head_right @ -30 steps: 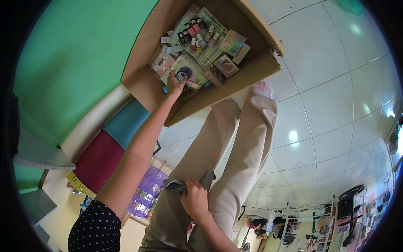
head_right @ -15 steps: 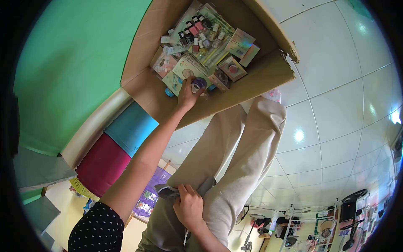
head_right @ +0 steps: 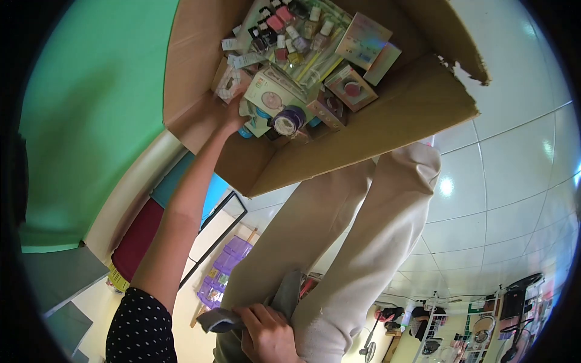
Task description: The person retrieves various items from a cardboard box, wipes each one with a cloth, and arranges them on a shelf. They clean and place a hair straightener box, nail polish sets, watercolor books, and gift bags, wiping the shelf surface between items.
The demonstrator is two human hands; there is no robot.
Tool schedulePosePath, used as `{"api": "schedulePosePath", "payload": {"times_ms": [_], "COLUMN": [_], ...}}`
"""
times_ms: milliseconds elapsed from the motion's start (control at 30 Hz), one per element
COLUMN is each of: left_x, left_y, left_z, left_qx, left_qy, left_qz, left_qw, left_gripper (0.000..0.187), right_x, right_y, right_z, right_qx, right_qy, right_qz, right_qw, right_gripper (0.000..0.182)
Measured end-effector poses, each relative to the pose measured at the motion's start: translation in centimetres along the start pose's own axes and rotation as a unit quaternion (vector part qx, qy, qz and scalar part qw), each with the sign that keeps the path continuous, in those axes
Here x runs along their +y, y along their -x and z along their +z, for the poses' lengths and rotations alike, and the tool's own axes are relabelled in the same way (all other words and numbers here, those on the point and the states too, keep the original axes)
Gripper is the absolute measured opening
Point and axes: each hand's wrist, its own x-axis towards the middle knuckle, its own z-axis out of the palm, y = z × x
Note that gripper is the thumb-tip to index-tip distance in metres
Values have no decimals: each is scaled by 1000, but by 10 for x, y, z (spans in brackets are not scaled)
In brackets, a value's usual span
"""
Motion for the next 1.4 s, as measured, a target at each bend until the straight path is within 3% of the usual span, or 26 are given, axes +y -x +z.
{"api": "schedulePosePath", "payload": {"times_ms": [67,133,333,433,533,600,667,733,867,1067,1233,1300,1400], "left_x": [7,5,19,17,15,25,74,100,150,198,207,206,206], "left_y": [-5,-6,-2,7,7,-4,-19,-39,-91,-116,-113,-108,-102], "left_z": [-9,-11,-25,-13,-4,-11,-42,-55,-73,-76,-74,-70,-71], "left_qx": [-67,-43,-196,-156,-86,189,232,278,272,238,186,195,175], "left_qy": [-7,25,-73,-94,-20,166,192,238,173,18,2,-3,-9], "left_qz": [-77,-52,-86,-71,-90,-135,-141,-34,110,32,34,109,125], "left_qw": [995,997,974,981,992,958,943,930,940,971,982,975,977], "left_gripper": [61,63,59,50,39,34,29,28,45,64,52,44,42], "right_x": [3,4,1,0,3,2,2,4,3,7,6,5,5], "right_y": [0,0,1,3,4,2,1,0,-1,-4,-6,-7,-7], "right_z": [4,4,2,1,3,3,6,10,12,17,17,17,18], "right_qx": [24,9,21,37,28,33,36,52,76,85,79,80,83], "right_qy": [-10,-39,-24,-10,3,-6,-19,-23,-12,-31,-32,-34,-31], "right_qz": [-28,-9,-4,3,6,9,14,-6,-27,-34,-39,-44,-42], "right_qw": [999,999,999,999,1000,999,999,998,997,995,996,995,995], "right_gripper": [21,23,24,25,25,25,25,24,22,19,20,20,21]}}
